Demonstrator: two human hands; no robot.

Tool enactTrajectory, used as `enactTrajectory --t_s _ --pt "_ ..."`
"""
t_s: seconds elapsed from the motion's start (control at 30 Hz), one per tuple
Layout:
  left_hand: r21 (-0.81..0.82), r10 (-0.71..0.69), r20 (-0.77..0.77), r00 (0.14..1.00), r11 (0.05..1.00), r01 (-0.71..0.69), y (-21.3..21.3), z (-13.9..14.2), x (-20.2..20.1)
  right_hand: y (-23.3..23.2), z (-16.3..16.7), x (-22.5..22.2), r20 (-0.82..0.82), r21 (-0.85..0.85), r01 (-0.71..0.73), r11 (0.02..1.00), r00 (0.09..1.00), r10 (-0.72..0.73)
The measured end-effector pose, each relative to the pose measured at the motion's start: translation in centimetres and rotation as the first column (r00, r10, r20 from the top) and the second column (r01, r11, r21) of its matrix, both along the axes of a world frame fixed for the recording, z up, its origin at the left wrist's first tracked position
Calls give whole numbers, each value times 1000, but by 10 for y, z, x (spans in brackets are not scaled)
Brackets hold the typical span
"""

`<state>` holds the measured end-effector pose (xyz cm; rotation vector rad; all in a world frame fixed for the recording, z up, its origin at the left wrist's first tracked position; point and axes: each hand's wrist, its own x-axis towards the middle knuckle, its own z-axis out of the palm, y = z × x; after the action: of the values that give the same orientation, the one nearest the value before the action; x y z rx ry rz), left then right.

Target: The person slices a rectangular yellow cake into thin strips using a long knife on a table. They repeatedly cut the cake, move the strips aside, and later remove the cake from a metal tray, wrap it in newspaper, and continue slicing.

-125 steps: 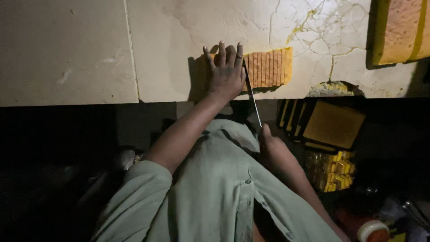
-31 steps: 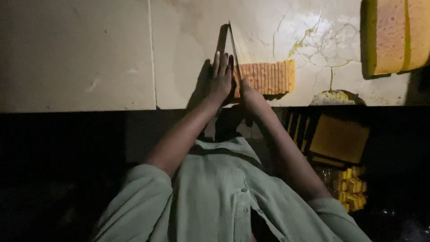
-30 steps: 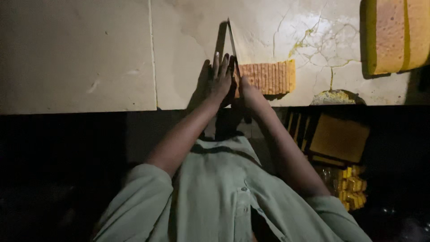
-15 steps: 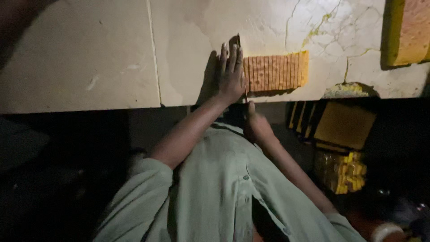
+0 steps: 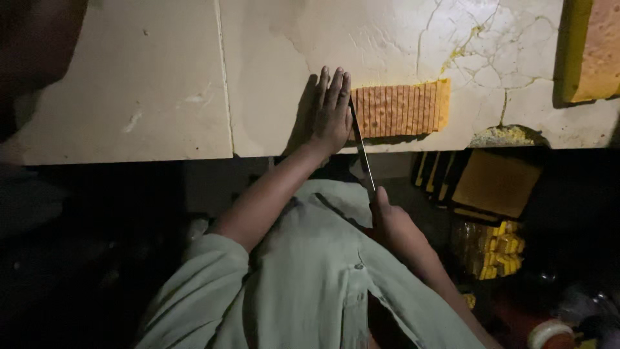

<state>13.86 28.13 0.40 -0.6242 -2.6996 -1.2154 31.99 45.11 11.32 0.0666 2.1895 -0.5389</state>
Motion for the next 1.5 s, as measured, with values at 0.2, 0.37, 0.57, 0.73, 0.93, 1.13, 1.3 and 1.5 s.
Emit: enactTrajectory --t_s 0.2,0.37,0.57,0.73,0.93,1.13,1.3,1.5 --pt "-5 19 -14 1000 1000 -19 -4 -1 -3 -15 -70 -39 -449 -73 -3 997 893 -31" --pt "-6 104 119 987 995 -104 -13 -10 -14 -32 -35 -143 -17 -229 468 854 875 -484" --pt "-249 151 -64 987 955 -162 -19 -4 0 -56 30 -81 -399 -111 100 989 907 -136" --pt "-190 94 15 995 978 -89 -21 9 4 -16 -8 7 -82 -37 -6 999 997 3" --pt "-146 97 -30 995 984 -100 -24 -6 2 -32 -79 -66 -346 -19 -9 1000 938 2" --pt "-251 68 -184 981 961 -114 -30 -17 -18 -63 -15 -148 -448 -171 48 984 886 -121" --pt "-309 45 52 998 951 -26 -36 8 -1 -48 8 -48 -134 -20 -13 1000 991 10" --pt "-247 86 2 996 965 -83 -35 26 0 -37 -45 -2 -76 -62 133 989 988 -138"
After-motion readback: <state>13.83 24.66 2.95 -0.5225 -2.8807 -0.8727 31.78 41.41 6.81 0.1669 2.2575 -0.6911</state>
